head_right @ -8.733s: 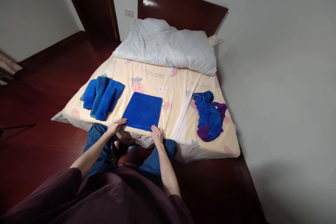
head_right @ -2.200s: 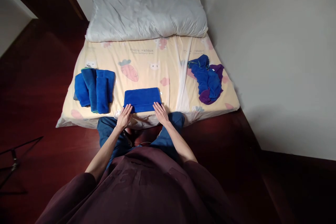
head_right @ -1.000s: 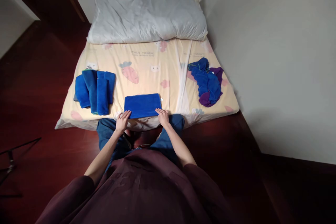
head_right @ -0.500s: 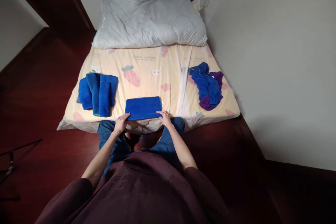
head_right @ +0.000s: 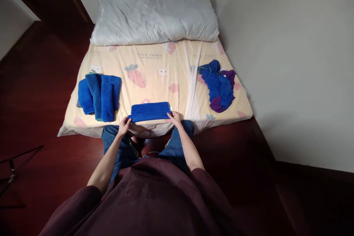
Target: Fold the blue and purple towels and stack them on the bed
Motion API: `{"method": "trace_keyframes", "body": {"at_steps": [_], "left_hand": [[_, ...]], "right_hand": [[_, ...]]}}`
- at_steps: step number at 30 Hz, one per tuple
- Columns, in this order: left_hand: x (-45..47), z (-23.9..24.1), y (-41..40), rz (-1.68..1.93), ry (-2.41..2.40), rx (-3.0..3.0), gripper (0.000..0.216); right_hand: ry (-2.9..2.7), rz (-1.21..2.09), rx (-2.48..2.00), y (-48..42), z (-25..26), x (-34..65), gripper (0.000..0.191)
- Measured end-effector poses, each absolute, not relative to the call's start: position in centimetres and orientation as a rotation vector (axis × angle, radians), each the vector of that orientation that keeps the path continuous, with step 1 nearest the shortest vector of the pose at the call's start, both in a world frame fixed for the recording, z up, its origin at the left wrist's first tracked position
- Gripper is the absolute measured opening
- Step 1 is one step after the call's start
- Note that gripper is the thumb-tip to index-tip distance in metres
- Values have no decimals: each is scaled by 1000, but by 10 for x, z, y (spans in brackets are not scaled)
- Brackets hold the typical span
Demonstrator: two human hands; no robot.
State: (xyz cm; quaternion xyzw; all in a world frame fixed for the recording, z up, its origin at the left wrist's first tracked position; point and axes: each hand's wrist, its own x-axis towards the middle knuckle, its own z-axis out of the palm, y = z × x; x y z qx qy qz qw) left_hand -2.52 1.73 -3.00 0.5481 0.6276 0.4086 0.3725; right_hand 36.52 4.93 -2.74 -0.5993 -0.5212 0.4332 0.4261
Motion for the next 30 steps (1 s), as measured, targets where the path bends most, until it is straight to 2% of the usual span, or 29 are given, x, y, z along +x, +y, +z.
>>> {"method": "trace_keyframes", "body": {"at_steps": [9,18,24,30], "left_hand": [[-21,-33,23,1051,1666,1312,56],[-16,-18,19,1026,1753,1370,52],[-11,-4,-1,1019,1778,1829,69],[-2,8,0,793,1598,2259,65]], "right_hand": [[-1279,1091,-1499,51,-23,361,59],[-1319,937,-1536,44,-9,351,55],[-1695,481,-1622,15,5,350,59],[-2095,394,-1500,11,25,341,59]]}}
